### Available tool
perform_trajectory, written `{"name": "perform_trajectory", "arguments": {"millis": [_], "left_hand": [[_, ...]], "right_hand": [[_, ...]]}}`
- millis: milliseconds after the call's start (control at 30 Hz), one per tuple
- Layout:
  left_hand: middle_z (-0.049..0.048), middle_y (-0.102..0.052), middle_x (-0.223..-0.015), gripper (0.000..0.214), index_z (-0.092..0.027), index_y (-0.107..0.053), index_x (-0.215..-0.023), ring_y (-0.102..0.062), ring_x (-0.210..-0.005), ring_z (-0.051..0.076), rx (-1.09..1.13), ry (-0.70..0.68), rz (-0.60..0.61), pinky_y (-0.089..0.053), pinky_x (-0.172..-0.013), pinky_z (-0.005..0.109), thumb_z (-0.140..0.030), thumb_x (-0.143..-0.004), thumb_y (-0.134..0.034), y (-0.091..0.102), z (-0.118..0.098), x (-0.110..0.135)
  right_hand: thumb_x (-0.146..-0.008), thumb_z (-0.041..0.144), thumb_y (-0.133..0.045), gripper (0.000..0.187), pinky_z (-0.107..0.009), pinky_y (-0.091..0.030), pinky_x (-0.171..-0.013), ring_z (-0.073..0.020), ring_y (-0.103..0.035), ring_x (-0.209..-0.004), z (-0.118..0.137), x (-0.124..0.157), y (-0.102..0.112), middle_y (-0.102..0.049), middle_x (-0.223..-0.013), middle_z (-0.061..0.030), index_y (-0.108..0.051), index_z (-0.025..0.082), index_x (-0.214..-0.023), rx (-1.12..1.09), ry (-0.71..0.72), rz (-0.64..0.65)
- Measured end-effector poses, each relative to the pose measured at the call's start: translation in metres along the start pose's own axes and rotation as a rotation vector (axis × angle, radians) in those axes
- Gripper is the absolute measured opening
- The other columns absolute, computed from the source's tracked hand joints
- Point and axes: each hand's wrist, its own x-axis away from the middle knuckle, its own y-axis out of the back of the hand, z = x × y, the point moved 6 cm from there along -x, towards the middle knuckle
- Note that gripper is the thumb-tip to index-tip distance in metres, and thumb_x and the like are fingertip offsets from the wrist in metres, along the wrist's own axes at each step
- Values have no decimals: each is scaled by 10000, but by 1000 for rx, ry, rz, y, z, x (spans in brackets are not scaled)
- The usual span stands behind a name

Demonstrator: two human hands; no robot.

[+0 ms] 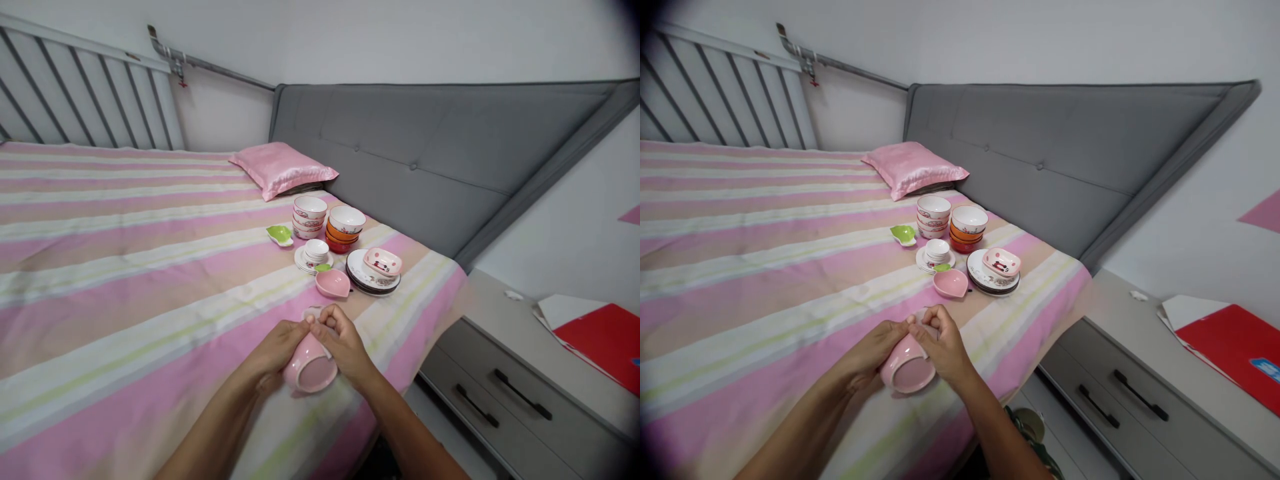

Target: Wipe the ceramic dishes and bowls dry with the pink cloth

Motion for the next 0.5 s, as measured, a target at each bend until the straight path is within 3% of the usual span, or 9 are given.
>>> {"name": "perform_trajectory", "arguments": {"millis": [100, 167, 300, 500], "left_hand": [[52, -586, -549, 516, -94, -633, -629, -449, -482, 114, 0, 23, -17, -313, -459, 223, -605, -683, -597, 1, -2, 2], [38, -562, -524, 507, -97, -619, -602, -427, -466, 106, -6, 23, -12, -299, -449, 222, -598, -675, -606, 1, -3, 3], [13, -517, -495, 505, -102, -590, -577, -398, -451, 93, -20, 19, -15, -285, -438, 216, -599, -668, -610, 1, -4, 4], [40, -563, -535, 515, -95, -609, -646, -461, -477, 116, 63, 33, -13, -335, -466, 227, -608, -689, -592, -1, -1, 2]], "right_hand": [[-837, 429, -542, 237, -241, -419, -665, -133, -524, -740, 5, 0, -3, -558, -819, 2, -475, 212, -904, 115, 47, 44], [-876, 423, -480, 224, -249, -411, -711, -142, -516, -780, 10, 0, -5, -548, -798, 0, -514, 202, -850, 232, 102, 76], [-913, 423, -400, 320, -241, -382, -654, -126, -449, -668, 14, 1, -6, -457, -666, 30, -467, 205, -689, 356, 129, 109], [-917, 436, -376, 341, -247, -392, -647, -131, -452, -662, 3, -2, -2, -481, -684, 16, -490, 200, -699, 334, 121, 95]]}}
